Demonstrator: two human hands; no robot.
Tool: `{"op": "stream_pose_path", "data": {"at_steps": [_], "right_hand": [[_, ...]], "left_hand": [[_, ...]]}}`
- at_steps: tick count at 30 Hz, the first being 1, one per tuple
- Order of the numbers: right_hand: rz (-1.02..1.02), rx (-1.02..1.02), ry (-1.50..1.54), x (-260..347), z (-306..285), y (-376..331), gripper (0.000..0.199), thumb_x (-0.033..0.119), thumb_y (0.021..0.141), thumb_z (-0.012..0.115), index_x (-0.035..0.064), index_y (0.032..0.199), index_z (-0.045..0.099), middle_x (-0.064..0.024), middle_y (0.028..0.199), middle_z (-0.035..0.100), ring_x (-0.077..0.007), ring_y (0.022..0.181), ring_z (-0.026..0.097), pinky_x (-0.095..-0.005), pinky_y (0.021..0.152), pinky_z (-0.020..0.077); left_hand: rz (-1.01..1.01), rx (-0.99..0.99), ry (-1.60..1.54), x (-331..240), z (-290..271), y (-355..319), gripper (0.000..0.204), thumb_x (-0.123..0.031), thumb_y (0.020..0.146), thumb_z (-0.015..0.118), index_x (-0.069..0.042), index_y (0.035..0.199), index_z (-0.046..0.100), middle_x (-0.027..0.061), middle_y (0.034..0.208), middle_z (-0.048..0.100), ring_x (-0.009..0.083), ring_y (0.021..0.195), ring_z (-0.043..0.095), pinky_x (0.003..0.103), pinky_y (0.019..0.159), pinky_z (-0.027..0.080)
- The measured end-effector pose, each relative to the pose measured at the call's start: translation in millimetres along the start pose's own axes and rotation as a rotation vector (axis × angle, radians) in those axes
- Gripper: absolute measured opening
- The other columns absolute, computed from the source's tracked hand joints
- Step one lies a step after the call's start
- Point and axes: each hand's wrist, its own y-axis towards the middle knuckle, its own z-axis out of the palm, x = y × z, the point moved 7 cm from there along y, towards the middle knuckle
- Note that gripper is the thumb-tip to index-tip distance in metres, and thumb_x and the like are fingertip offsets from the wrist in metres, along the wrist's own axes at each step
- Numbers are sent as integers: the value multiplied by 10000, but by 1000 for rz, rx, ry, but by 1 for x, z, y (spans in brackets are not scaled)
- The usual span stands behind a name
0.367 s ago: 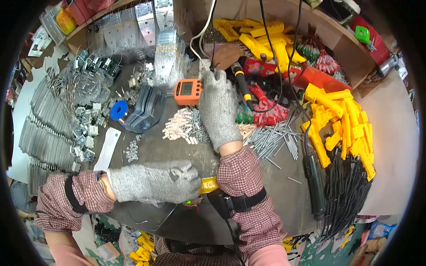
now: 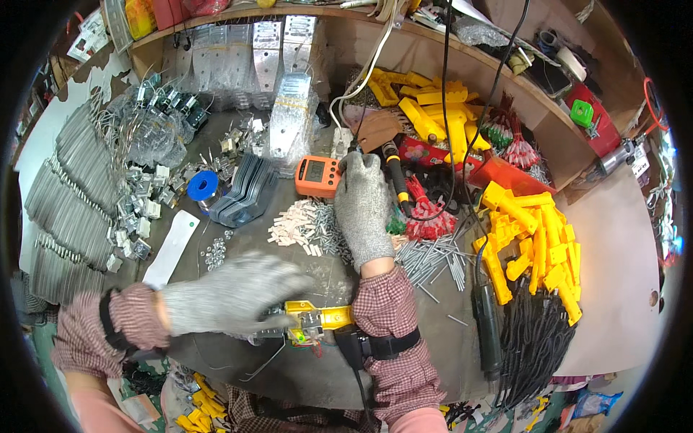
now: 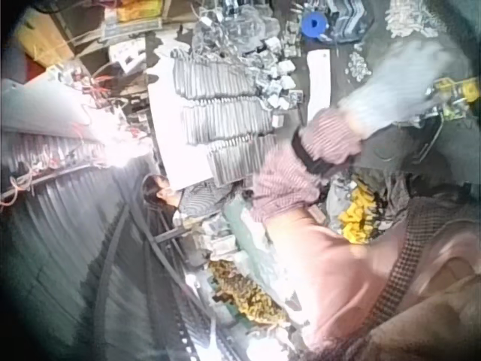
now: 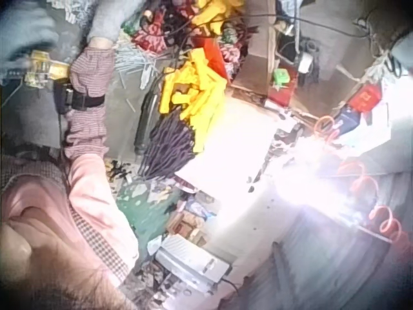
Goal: Assembling and testing a yellow electric hand tool, involving soldering wires and using a power screwdriver.
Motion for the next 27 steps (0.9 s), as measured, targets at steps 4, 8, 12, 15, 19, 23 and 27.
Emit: {"op": "stream_pose_path", "data": {"at_steps": [4, 8, 12, 15, 19, 23, 27], "right_hand": [[6, 94, 47, 13, -3, 2, 162, 71, 914, 645, 36, 1063, 593, -199, 1073, 564, -374, 952, 684, -459, 799, 575], [79, 302, -92, 15, -13, 8, 283, 124, 911, 656, 32, 1151, 538, -246, 1115, 565, -450, 998, 657, -499, 847, 566], [-60, 588, -274, 14, -11, 23, 292, 131, 923, 630, 40, 1186, 544, -268, 1167, 591, -462, 1045, 656, -520, 871, 558], [-175, 613, -380, 16, -5, 32, 312, 126, 915, 631, 32, 1201, 549, -263, 1160, 609, -452, 1064, 658, -513, 879, 554], [-183, 745, -407, 7, 2, 43, 371, 136, 877, 672, 11, 1206, 556, -243, 1090, 681, -407, 1069, 671, -487, 900, 546], [-223, 748, -346, 9, 4, 47, 377, 143, 864, 687, 16, 1198, 567, -227, 1062, 700, -394, 1065, 673, -485, 905, 542], [-192, 721, -316, 6, 5, 47, 360, 140, 858, 694, 24, 1179, 580, -225, 1076, 699, -397, 1063, 673, -490, 897, 540]], "left_hand": [[-224, 84, 228, 16, 41, -85, 773, -563, 888, 685, -66, 1443, 483, 127, 1182, 605, 286, 1089, 623, 438, 947, 508], [-149, -43, 317, 5, 48, -84, 702, -516, 923, 637, -30, 1413, 512, 79, 1080, 642, 244, 1003, 644, 384, 890, 523], [-85, -26, 281, -2, 58, -79, 637, -479, 953, 607, -23, 1392, 531, 82, 1095, 643, 228, 1002, 645, 359, 881, 530], [-33, -98, 239, 0, 59, -79, 612, -445, 958, 608, -30, 1398, 523, 82, 1101, 642, 233, 1005, 645, 365, 880, 534], [-31, -105, 142, -1, 53, -77, 599, -389, 941, 630, -36, 1411, 512, 88, 1093, 635, 242, 994, 645, 373, 866, 537], [-60, -71, 114, -1, 49, -81, 606, -328, 915, 652, -38, 1424, 497, 100, 1085, 623, 252, 982, 640, 382, 850, 536], [-59, -70, 97, 1, 50, -79, 612, -323, 916, 652, -35, 1431, 489, 103, 1096, 623, 256, 1001, 637, 388, 862, 533]]}}
